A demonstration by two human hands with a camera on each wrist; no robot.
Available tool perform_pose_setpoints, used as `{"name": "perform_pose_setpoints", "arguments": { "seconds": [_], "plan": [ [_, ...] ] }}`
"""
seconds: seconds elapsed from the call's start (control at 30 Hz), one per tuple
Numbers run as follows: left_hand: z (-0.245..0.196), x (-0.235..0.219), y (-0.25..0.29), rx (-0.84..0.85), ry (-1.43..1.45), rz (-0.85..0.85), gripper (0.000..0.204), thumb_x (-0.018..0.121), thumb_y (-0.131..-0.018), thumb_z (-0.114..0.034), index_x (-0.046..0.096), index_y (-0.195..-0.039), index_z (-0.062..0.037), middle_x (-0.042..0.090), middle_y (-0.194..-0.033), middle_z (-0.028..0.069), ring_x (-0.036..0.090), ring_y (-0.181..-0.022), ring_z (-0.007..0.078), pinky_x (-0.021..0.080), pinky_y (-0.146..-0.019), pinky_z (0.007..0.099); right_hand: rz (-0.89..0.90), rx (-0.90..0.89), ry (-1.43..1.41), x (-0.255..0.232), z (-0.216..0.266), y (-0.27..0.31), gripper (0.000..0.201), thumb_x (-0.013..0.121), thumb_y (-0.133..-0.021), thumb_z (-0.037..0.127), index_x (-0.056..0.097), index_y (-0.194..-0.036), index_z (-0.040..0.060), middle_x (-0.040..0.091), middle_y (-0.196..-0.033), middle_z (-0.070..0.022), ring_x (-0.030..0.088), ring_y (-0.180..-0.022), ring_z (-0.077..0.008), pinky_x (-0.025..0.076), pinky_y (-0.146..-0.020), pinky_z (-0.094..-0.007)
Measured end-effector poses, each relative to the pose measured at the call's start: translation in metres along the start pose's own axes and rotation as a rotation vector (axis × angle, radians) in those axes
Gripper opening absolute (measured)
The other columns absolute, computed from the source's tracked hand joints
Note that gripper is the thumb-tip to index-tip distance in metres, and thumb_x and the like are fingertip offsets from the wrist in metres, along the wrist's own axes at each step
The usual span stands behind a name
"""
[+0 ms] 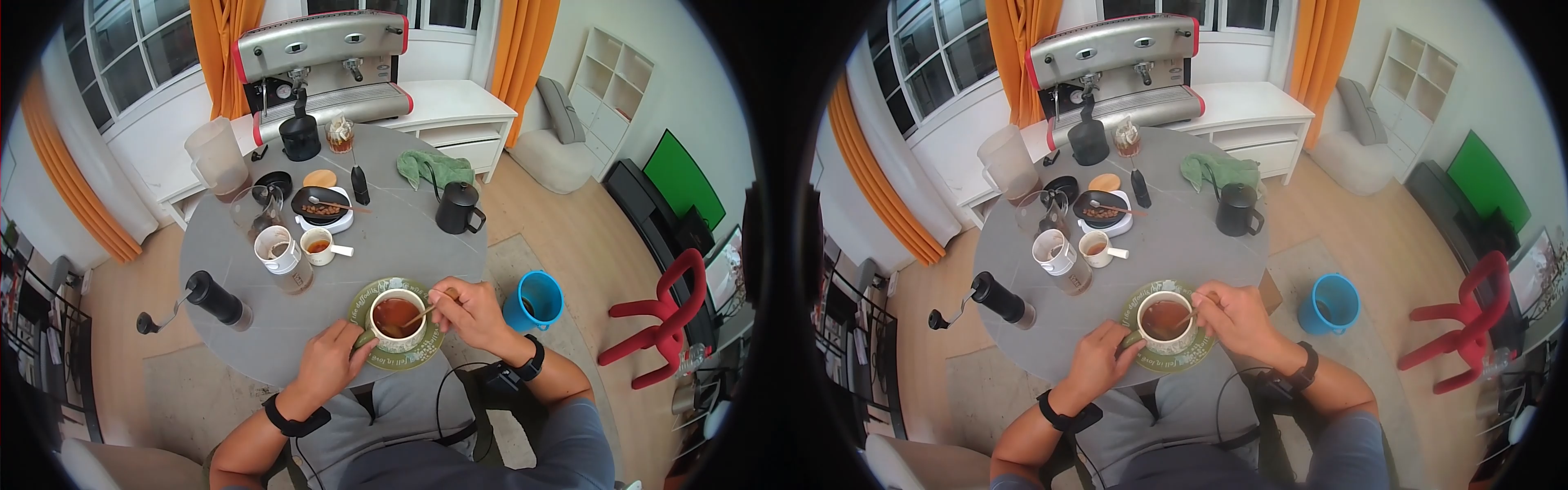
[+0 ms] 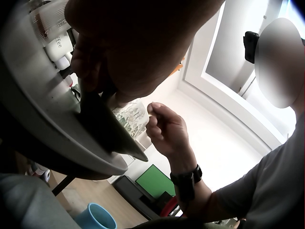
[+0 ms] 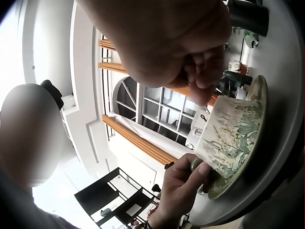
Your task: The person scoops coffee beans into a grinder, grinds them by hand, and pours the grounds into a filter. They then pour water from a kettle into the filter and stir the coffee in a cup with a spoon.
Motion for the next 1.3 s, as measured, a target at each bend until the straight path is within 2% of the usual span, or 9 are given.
{"name": "perform_pose_setpoints", "arguments": {
  "seconds": [0.13,0.2,0.33,0.4,0.7,0.87,1.1,1.27,1.3],
  "plan": [
    [0.001,0.001,0.001,-0.006,-0.008,-0.009,0.021,0.077,-0.088,-0.021,0.063,-0.089,-0.0043,0.062,-0.082,0.0116,0.065,-0.068,0.0346,0.053,-0.059,0.0435,-0.068,-0.02,-0.079,0.008,-0.003,-0.006,0.02,0.058,-0.103,0.015,0.066,-0.095,-0.0006,0.069,-0.069,-0.0061,0.063,-0.055,-0.0089,0.048,-0.051,-0.0238],
    [0.0,0.0,0.0,0.01,0.005,-0.02,0.022,0.077,-0.088,-0.021,0.063,-0.089,-0.0043,0.062,-0.082,0.0117,0.065,-0.068,0.0348,0.053,-0.059,0.0436,-0.172,-0.159,0.145,-0.001,-0.003,-0.006,0.02,0.059,-0.104,0.017,0.067,-0.097,-0.0002,0.069,-0.069,-0.0043,0.063,-0.056,-0.0086,0.049,-0.051,-0.0233],
    [-0.001,0.0,0.0,0.008,0.017,0.0,0.021,0.078,-0.087,-0.02,0.064,-0.089,-0.0043,0.062,-0.082,0.012,0.064,-0.068,0.035,0.053,-0.059,0.0435,-0.138,-0.054,0.238,-0.012,-0.005,-0.004,0.02,0.059,-0.104,0.018,0.067,-0.101,0.0,0.069,-0.07,-0.0032,0.063,-0.058,-0.0081,0.049,-0.051,-0.0231],
    [-0.002,-0.002,-0.001,0.01,-0.009,-0.008,0.021,0.081,-0.084,-0.014,0.066,-0.091,-0.001,0.062,-0.081,0.0128,0.062,-0.062,0.0301,0.05,-0.056,0.0396,0.014,0.026,-0.014,0.0,-0.01,-0.004,0.02,0.058,-0.105,0.018,0.067,-0.103,0.0002,0.069,-0.072,-0.0033,0.064,-0.059,-0.0077,0.048,-0.052,-0.023],
    [-0.001,0.001,-0.001,0.017,-0.003,-0.014,0.02,0.08,-0.084,-0.007,0.064,-0.091,0.0014,0.06,-0.078,0.0132,0.06,-0.06,0.0271,0.048,-0.055,0.0369,-0.158,-0.105,0.137,-0.013,-0.01,-0.009,0.022,0.058,-0.104,0.019,0.068,-0.101,-0.0006,0.068,-0.069,-0.0027,0.063,-0.056,-0.0075,0.048,-0.05,-0.0237],
    [0.001,0.002,0.001,-0.001,0.006,-0.023,0.018,0.079,-0.085,-0.006,0.064,-0.091,0.0015,0.061,-0.08,0.0131,0.06,-0.06,0.0245,0.048,-0.054,0.0351,0.0,-0.002,-0.027,-0.001,-0.012,-0.009,0.021,0.06,-0.102,0.019,0.069,-0.099,0.0004,0.068,-0.068,-0.0029,0.062,-0.054,-0.0073,0.047,-0.05,-0.0233],
    [-0.005,0.001,-0.001,-0.09,0.09,-0.038,0.021,0.08,-0.085,-0.009,0.065,-0.098,0.0001,0.065,-0.088,0.0153,0.065,-0.067,0.0325,0.053,-0.059,0.0391,-0.106,-0.088,0.085,-0.006,-0.016,-0.01,0.024,0.063,-0.1,0.025,0.069,-0.1,0.0014,0.067,-0.067,-0.0044,0.061,-0.057,-0.0092,0.048,-0.054,-0.0276],
    [0.0,0.004,0.002,-0.014,0.109,-0.07,0.023,0.081,-0.083,-0.007,0.068,-0.101,0.0006,0.065,-0.087,0.0141,0.063,-0.064,0.0262,0.05,-0.057,0.0341,-0.154,-0.167,-0.066,-0.019,-0.028,-0.014,0.043,0.052,-0.103,0.042,0.07,-0.107,0.0035,0.062,-0.066,-0.0021,0.062,-0.059,-0.0107,0.046,-0.056,-0.0259],
    [0.001,0.004,0.002,-0.003,0.113,-0.086,0.023,0.08,-0.084,-0.007,0.068,-0.101,0.0005,0.065,-0.087,0.0144,0.063,-0.065,0.0278,0.051,-0.058,0.0348,-0.185,-0.151,-0.083,-0.02,-0.037,-0.016,0.055,0.038,-0.107,0.047,0.07,-0.105,0.0024,0.059,-0.063,-0.0016,0.058,-0.056,-0.0102,0.044,-0.055,-0.0252]
  ]
}}
Point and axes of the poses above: each hand's wrist, its own y-axis away from the middle knuckle, its own x-axis out of the palm, z = x × y, the point moved 5 cm from there along -y, towards the middle knuckle
